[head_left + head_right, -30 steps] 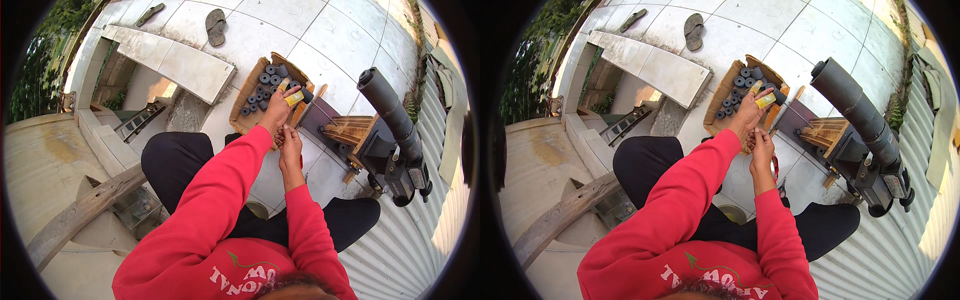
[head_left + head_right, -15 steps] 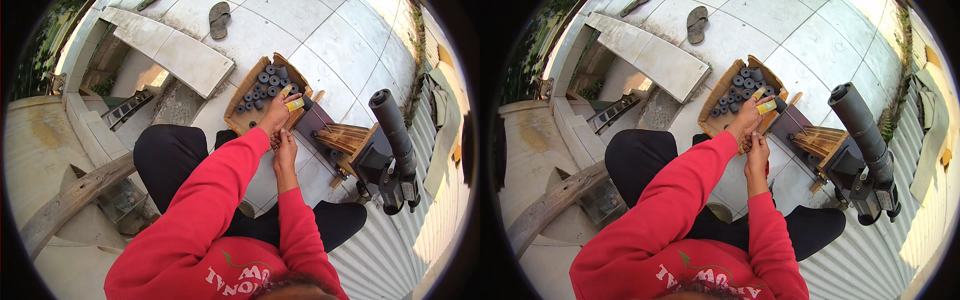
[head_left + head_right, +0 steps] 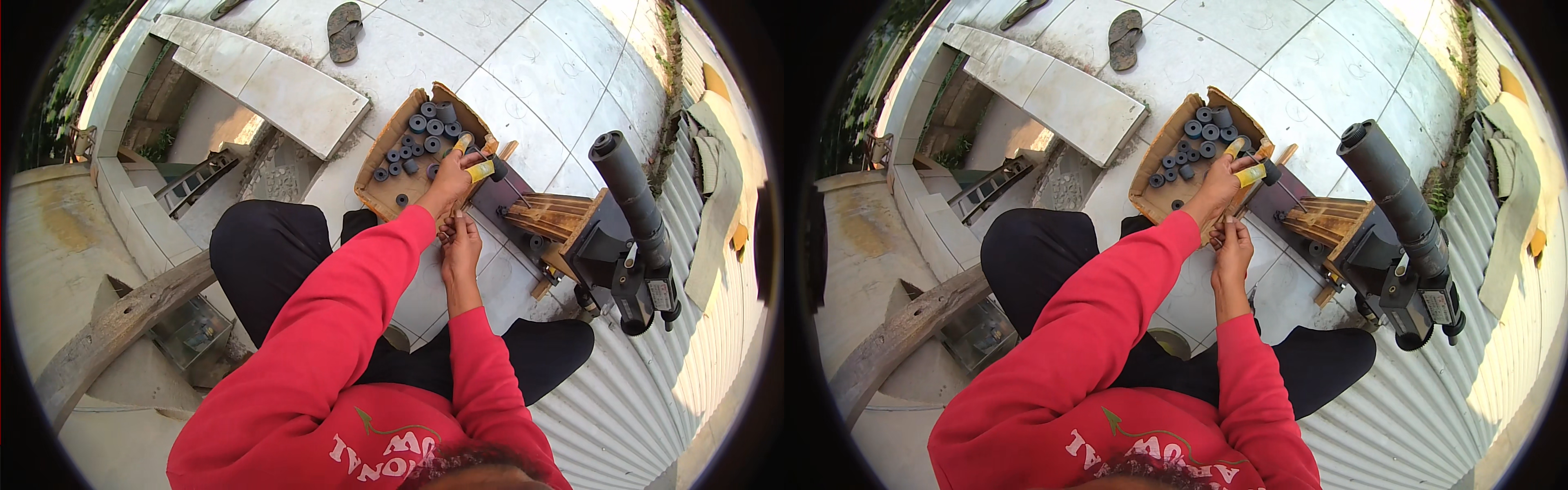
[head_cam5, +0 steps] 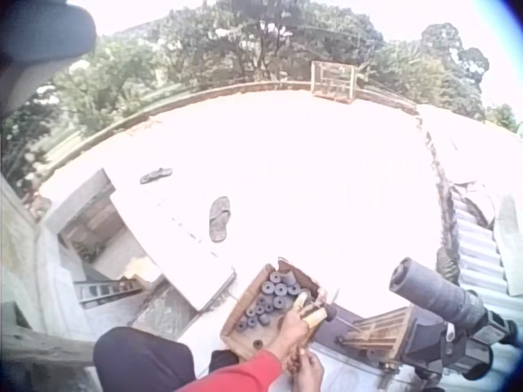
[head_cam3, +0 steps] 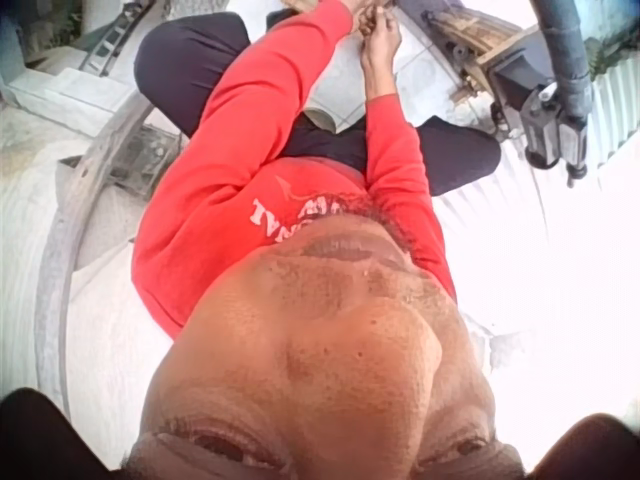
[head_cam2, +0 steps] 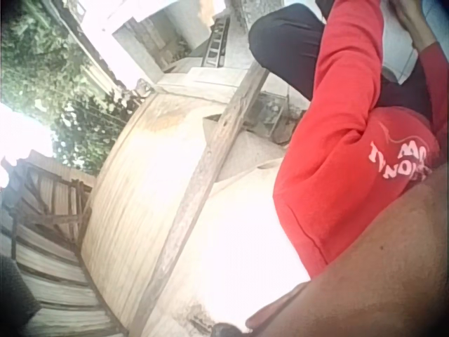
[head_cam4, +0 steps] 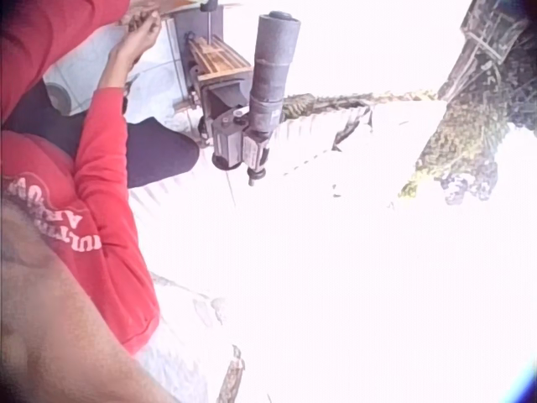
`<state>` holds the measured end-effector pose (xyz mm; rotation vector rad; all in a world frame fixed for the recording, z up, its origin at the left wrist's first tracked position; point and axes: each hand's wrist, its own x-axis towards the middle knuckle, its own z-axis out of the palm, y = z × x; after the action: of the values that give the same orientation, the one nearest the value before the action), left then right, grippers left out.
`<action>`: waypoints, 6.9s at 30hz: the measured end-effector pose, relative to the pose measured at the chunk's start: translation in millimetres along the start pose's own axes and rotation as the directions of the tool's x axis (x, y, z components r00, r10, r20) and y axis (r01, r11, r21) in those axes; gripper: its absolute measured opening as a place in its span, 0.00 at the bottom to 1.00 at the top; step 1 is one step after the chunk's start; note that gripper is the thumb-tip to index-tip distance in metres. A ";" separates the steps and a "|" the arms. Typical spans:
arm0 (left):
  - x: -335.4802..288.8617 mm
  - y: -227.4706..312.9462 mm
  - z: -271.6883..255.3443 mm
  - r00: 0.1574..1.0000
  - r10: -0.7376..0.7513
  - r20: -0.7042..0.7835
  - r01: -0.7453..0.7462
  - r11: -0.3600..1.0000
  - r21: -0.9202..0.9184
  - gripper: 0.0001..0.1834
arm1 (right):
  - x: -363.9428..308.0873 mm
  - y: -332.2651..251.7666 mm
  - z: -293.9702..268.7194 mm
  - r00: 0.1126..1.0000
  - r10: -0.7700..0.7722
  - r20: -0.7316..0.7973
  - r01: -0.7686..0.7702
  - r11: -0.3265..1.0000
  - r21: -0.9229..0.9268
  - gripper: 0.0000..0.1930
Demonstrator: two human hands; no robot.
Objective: Assembling and winding small cylindrical mechanical parts using tape and a specialized winding machine on an outdoor terrace.
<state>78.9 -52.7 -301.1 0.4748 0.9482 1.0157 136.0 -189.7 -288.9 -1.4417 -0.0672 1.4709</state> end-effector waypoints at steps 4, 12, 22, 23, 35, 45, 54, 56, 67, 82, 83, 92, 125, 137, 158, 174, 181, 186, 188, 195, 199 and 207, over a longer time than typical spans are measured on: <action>-12.5 9.5 12.8 0.999 -0.037 -0.031 0.038 0.999 0.037 0.28 | 0.1 -0.6 -8.0 1.000 -0.006 -0.017 0.006 1.000 0.012 0.09; -9.1 -16.4 5.1 0.994 0.091 0.054 -0.099 0.978 0.185 0.33 | -3.5 -5.5 -12.3 0.991 -0.112 -0.071 0.116 0.992 0.046 0.09; -28.7 -26.4 8.5 0.971 0.179 -0.161 -0.124 0.945 0.303 0.24 | -12.1 -19.4 -31.1 0.966 -0.196 -0.170 0.193 0.981 -0.032 0.11; -28.9 -26.8 8.7 0.972 0.176 -0.155 -0.123 0.945 0.305 0.24 | -14.7 -21.0 -31.8 0.959 -0.225 -0.170 0.217 0.974 -0.067 0.11; -79.2 77.4 61.2 0.772 0.631 0.070 -0.468 0.490 0.735 0.21 | -70.4 -56.5 -46.2 0.747 -0.648 0.148 0.604 0.569 -0.559 0.08; -212.5 164.8 89.8 0.638 -0.299 0.710 -0.538 0.487 0.688 0.27 | -163.9 -122.6 -64.4 0.528 -0.701 0.480 0.757 0.132 -0.640 0.08; -235.7 131.6 94.5 0.692 -0.150 0.706 -0.399 0.736 0.548 0.23 | -224.3 -178.5 -65.2 0.462 -0.765 0.448 0.803 0.147 -0.578 0.05; -237.2 127.4 90.9 0.693 -0.126 0.710 -0.413 0.737 0.535 0.21 | -229.7 -184.4 -64.4 0.461 -0.773 0.436 0.801 0.151 -0.579 0.05; -250.6 148.5 86.2 0.814 -0.041 0.580 -0.303 0.821 0.484 0.15 | -204.4 -167.3 -70.8 0.679 -0.698 0.227 0.731 0.620 -0.284 0.10; -215.5 154.7 84.0 0.837 0.153 0.525 -0.407 0.815 0.412 0.16 | -29.8 24.1 -184.3 0.996 0.093 -0.007 -0.054 0.518 -0.854 0.16; -213.1 152.7 78.8 0.881 0.096 0.463 -0.334 0.820 0.465 0.16 | -32.1 22.8 -177.4 0.994 0.110 -0.017 -0.073 0.536 -0.841 0.15; -215.3 145.9 78.8 0.889 0.042 0.455 -0.217 0.915 0.340 0.16 | -30.8 30.6 -185.4 0.987 0.157 -0.033 -0.119 0.581 -0.805 0.12; -214.1 133.7 94.2 0.793 0.058 0.606 -0.241 0.944 0.226 0.13 | -42.4 53.2 -195.1 0.961 0.276 0.003 -0.246 0.861 -0.446 0.12; -217.5 144.2 76.8 0.857 0.147 0.494 -0.342 0.880 0.331 0.17 | -15.5 73.1 -187.3 0.971 0.232 -0.067 -0.214 0.702 -0.680 0.14; -193.0 154.0 162.3 0.918 0.235 0.319 -0.254 0.967 0.017 0.13 | -244.0 -289.7 -26.0 0.720 -0.486 0.495 0.687 0.400 -0.606 0.32; -182.7 145.3 178.2 0.915 0.293 0.278 -0.307 0.952 0.008 0.13 | -191.0 -398.9 62.9 0.590 -0.255 0.766 0.660 -0.394 -0.639 0.40; -179.5 145.4 175.5 0.923 0.274 0.271 -0.285 0.959 0.001 0.12 | -186.1 -403.7 71.8 0.647 -0.231 0.727 0.589 -0.453 -0.669 0.41; -179.3 146.7 176.9 0.926 0.256 0.276 -0.271 0.963 0.016 0.12 | -177.5 -411.1 80.5 0.670 -0.174 0.722 0.582 -0.480 -0.656 0.40; -178.1 146.4 177.7 0.926 0.258 0.277 -0.271 0.963 0.008 0.12 | -172.6 -414.2 81.9 0.681 -0.151 0.717 0.594 -0.458 -0.661 0.39; -180.9 148.1 178.0 0.930 0.238 0.280 -0.246 0.969 -0.005 0.13 | -171.7 -419.7 92.9 0.764 -0.110 0.635 0.520 -0.477 -0.708 0.35; -178.2 147.8 173.6 0.933 0.214 0.289 -0.231 0.973 0.025 0.13 | -173.7 -429.1 99.5 0.833 -0.049 0.551 0.483 -0.420 -0.768 0.31; -179.1 145.7 166.1 0.918 0.136 0.372 -0.158 0.987 0.028 0.14 | -171.1 -434.8 98.9 0.855 -0.018 0.519 0.483 -0.339 -0.807 0.21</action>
<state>110.9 -126.9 -28.3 0.7669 0.6108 0.9909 277.2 -41.6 142.7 -2.0842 -2.3025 0.9443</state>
